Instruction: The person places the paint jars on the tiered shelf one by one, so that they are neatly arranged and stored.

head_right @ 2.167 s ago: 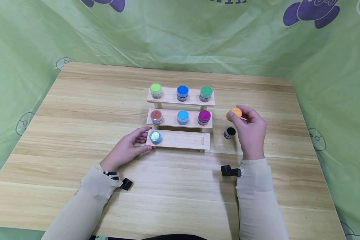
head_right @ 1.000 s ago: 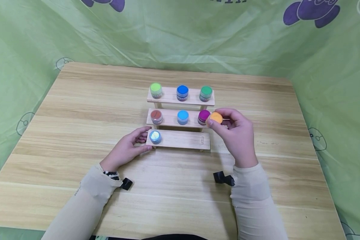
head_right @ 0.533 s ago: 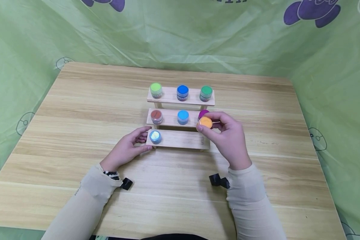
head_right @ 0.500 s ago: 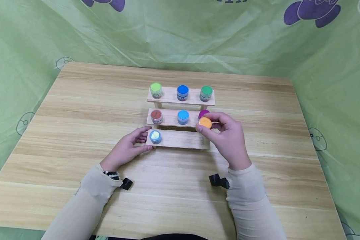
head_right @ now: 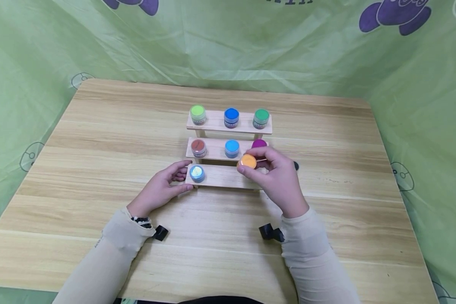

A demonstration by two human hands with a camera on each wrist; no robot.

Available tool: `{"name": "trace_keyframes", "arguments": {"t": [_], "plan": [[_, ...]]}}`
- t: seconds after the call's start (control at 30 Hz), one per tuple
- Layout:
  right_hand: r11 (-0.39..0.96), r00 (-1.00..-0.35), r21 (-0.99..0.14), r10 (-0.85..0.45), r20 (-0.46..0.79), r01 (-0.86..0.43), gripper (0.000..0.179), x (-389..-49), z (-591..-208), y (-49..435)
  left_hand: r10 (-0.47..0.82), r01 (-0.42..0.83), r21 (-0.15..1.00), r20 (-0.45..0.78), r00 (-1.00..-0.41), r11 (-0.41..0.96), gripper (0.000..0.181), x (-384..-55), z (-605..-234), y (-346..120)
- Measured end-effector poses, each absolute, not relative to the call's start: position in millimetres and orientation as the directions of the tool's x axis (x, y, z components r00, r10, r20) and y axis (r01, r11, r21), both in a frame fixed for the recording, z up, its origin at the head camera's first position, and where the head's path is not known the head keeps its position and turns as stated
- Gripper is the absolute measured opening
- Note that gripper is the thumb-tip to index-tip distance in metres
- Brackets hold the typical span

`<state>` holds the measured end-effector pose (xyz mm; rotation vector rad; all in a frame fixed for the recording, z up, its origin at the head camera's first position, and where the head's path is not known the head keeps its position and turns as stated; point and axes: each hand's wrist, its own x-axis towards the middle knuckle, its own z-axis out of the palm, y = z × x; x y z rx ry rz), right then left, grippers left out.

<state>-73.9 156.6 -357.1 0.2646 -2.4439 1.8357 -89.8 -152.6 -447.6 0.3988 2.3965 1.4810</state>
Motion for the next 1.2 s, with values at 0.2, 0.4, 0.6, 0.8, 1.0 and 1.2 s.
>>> {"name": "trace_keyframes", "arguments": {"t": [0.2,0.4,0.6,0.8,1.0,1.2], "plan": [[0.311,-0.986,-0.939,-0.115,0.117,-0.148,0.032,-73,-361,152,0.382,0.081,0.898,-0.102,-0.918,0.433,0.068,-90,-448,-152],[0.374,-0.987,-0.918,-0.137,0.087,-0.133,0.032,-74,-366,148,0.387,0.084,0.9,-0.098,-0.917,0.427,0.068,-90,-447,-152],[0.396,-0.986,-0.91,-0.157,0.065,-0.123,0.033,-75,-373,143,0.389,0.086,0.904,-0.093,-0.917,0.418,0.068,-90,-446,-152],[0.421,-0.988,-0.905,-0.154,-0.006,-0.06,0.036,-77,-378,139,0.386,0.085,0.903,-0.093,-0.918,0.421,0.068,-89,-445,-152],[0.438,-0.987,-0.898,-0.159,-0.041,-0.033,0.036,-78,-384,136,0.386,0.088,0.904,-0.089,-0.918,0.419,0.067,-89,-444,-152],[0.447,-0.983,-0.894,-0.173,-0.067,-0.017,0.036,-77,-384,132,0.386,0.08,0.903,-0.099,-0.917,0.422,0.068,-89,-444,-152]]}}
